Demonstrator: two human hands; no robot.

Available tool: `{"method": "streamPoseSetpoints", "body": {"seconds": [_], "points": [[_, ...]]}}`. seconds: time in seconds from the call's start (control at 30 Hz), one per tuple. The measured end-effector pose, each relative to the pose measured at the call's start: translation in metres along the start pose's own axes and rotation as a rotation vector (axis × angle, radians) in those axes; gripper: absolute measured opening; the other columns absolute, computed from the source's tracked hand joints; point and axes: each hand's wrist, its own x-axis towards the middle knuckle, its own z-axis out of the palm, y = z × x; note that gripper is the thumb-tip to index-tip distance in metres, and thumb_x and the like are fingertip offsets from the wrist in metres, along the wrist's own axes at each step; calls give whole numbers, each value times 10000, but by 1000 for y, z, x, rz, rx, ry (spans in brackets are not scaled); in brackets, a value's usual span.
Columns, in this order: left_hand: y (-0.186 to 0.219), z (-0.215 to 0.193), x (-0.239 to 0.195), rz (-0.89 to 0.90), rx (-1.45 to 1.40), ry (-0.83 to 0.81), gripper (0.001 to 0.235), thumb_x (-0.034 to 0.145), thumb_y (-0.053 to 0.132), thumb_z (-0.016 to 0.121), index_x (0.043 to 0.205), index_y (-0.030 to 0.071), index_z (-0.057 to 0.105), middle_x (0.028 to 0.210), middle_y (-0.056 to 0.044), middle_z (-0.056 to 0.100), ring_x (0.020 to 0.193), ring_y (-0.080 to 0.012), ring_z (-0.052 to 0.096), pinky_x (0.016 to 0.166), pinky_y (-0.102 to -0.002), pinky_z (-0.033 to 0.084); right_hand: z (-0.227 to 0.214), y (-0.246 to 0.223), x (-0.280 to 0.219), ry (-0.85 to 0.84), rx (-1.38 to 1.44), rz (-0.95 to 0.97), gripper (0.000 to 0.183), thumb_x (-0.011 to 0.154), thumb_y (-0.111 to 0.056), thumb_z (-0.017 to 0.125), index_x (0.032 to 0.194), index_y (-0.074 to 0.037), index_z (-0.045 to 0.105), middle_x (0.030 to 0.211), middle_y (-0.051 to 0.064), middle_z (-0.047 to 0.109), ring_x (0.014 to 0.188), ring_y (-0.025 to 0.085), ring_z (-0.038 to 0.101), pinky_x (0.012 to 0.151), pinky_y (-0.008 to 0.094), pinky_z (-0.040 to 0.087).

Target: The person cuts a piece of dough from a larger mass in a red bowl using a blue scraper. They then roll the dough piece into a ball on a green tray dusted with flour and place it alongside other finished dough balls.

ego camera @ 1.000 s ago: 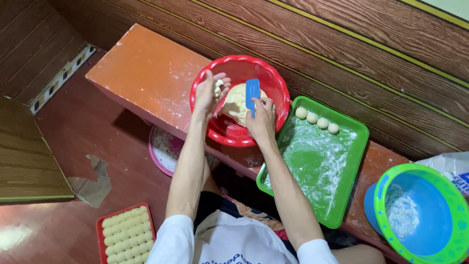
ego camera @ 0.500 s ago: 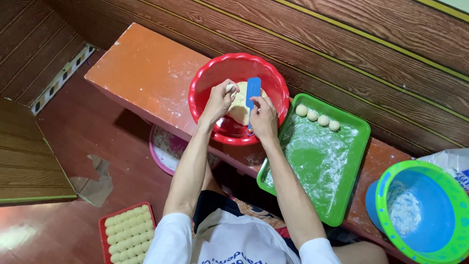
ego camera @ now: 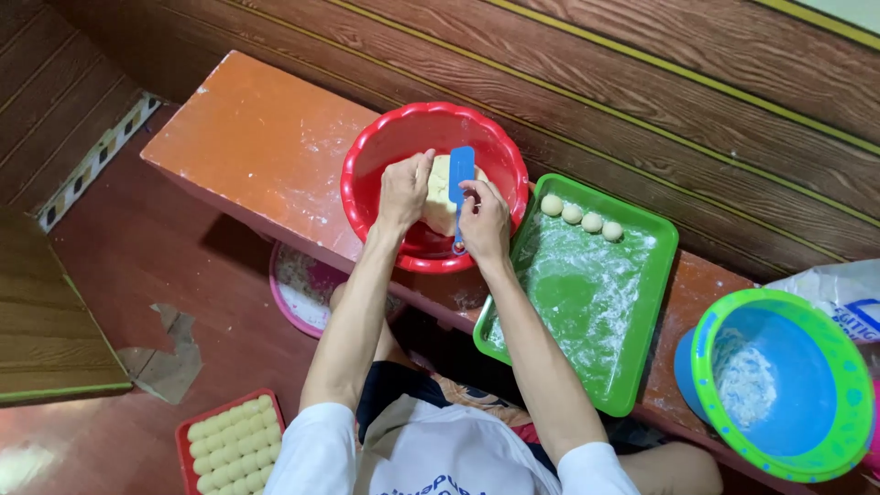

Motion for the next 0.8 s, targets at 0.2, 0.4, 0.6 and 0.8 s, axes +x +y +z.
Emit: {"method": "streamPoseSetpoints", "body": {"seconds": [0.2,0.4,0.6,0.8], "points": [[54,-22,2,-204,-166,-305,672,1078,508,439,1474,-29,363,1491,-334,398,1345,-529,477,1130,-556,455,-8,-14,-8,251,106,-171,370,891,28,568,1222,-97,677,1015,164,654,962,352,690,787,366,613],[121,14,-34,-73,-403,-496,785,1100,496,295,1625,-20,23,1601,-435,179,1478,-593,202,1222,-664,202,-27,-4,-9,-8,510,32,654,948,-39,499,1585,-103,364,1490,316,439,1356,456,502,1141,459,481],[180,50,-90,125,82,-671,896,978,426,495,1600,-89,108,1561,-357,378,1524,-468,255,1217,-652,120,-85,74,-81,117,599,149,412,1015,-83,578,1419,-7,571,1437,208,534,1307,293,519,1120,460,445],[160,112,-140,408,-2,-479,786,992,500,613,1556,21,347,1438,-174,537,1407,-391,446,1176,-544,345,-153,63,-127,366,595,475,366,1045,-38,478,1401,-75,558,1128,123,601,927,132,543,765,270,548]]}}
